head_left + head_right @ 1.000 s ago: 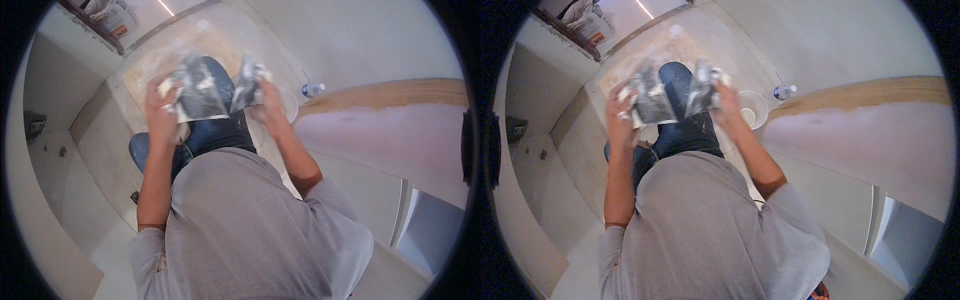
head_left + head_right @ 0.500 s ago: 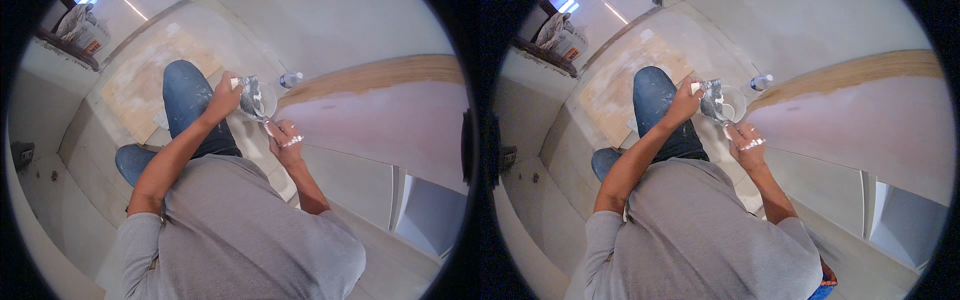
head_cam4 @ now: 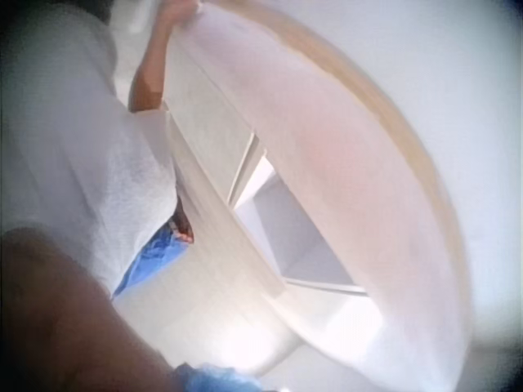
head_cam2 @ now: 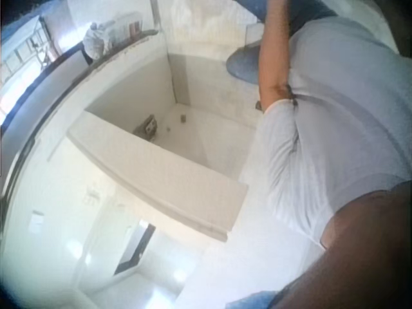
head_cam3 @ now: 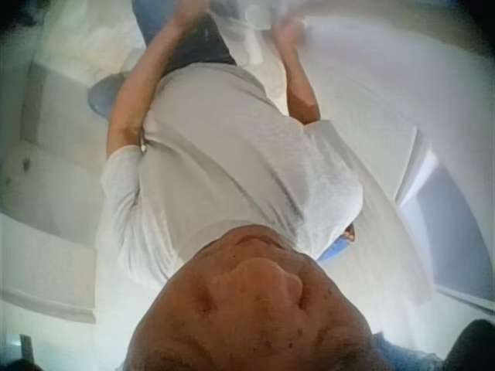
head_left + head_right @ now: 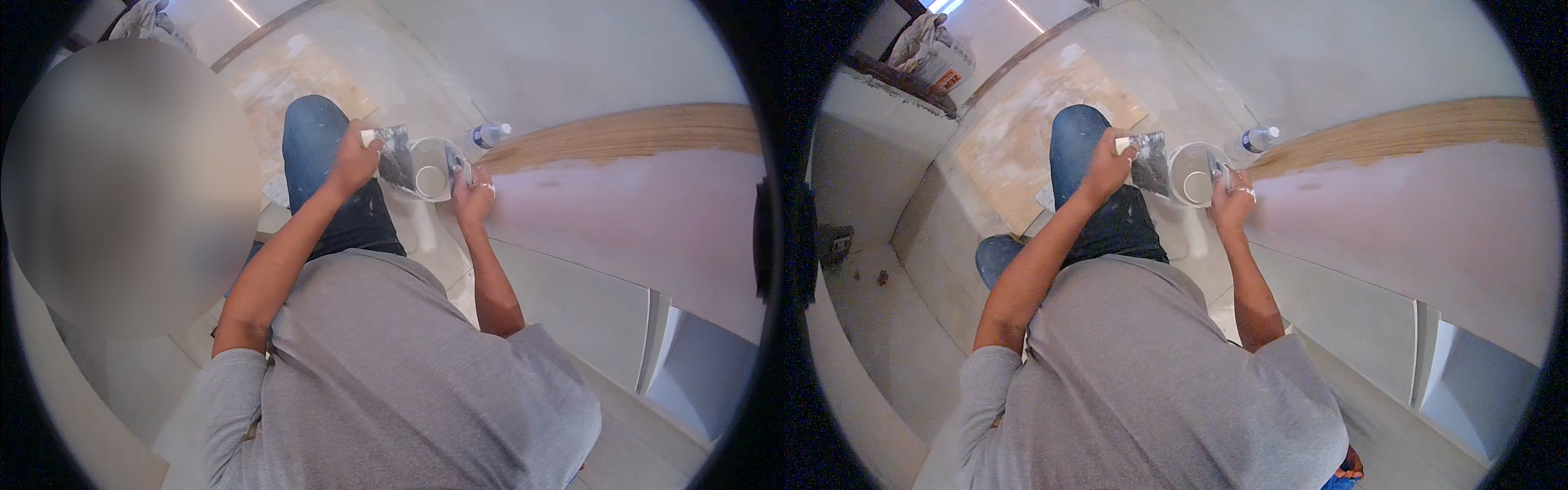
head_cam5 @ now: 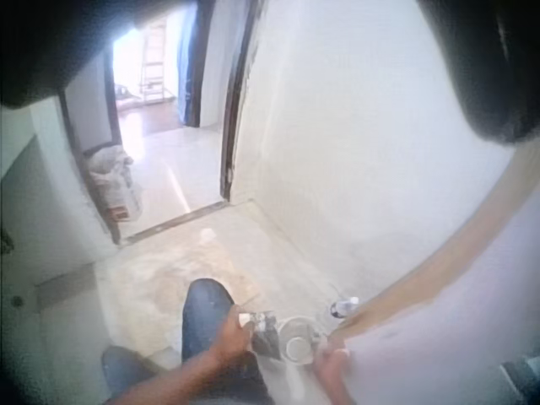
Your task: The person applies drywall compound to a wall and ceiling joint using a putty knife, then cleans the tool on a second knife and continues spreading the material.
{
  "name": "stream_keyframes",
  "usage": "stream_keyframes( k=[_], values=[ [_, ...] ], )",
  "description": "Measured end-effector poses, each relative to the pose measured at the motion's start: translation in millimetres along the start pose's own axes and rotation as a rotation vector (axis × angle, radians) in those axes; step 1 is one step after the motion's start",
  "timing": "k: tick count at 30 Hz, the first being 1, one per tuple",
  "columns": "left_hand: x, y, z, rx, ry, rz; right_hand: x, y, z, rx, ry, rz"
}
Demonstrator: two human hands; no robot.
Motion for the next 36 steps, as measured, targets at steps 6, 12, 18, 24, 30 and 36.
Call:
stream_keyframes(
  k=[6, 12, 18, 24, 30, 36],
  values=[
    [-15.5, -9.3, -6.9, -0.043, -0.306, -0.121, -45.0, 7.3, 17.7, 0.111, 0.540, 0.538],
    [-34.4, -35.1, -14.6, 0.184, -0.597, -0.474, 21.9, 23.7, 55.1, 0.310, 1.654, 0.841],
    [-46.6, -44.5, -75.1, 0.086, -0.880, -0.433, 166.8, 35.6, 75.4, 0.675, 1.377, 0.622],
    [-23.5, -83.5, -239.0, -0.214, -1.061, -0.292, 296.6, -3.2, 115.7, 1.003, 1.459, 0.321],
    [-27.9, -137.9, -273.6, -0.695, -0.740, -0.271, 318.2, -19.3, 141.7, 1.063, 1.408, 0.596],
    [-41.6, -151.0, -255.6, -0.957, -0.643, -0.127, 336.6, -15.7, 135.1, 0.921, 1.759, 0.571]
  ],
)
Point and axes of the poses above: each hand's wrist, its own y-axis towards the middle knuckle, its own z-axis out of the palm, x = y × z, the point moved 5 cm from there along y, towards the middle knuckle, and after that the axes turned 7 degrees about -y, right-handed, at the moved point
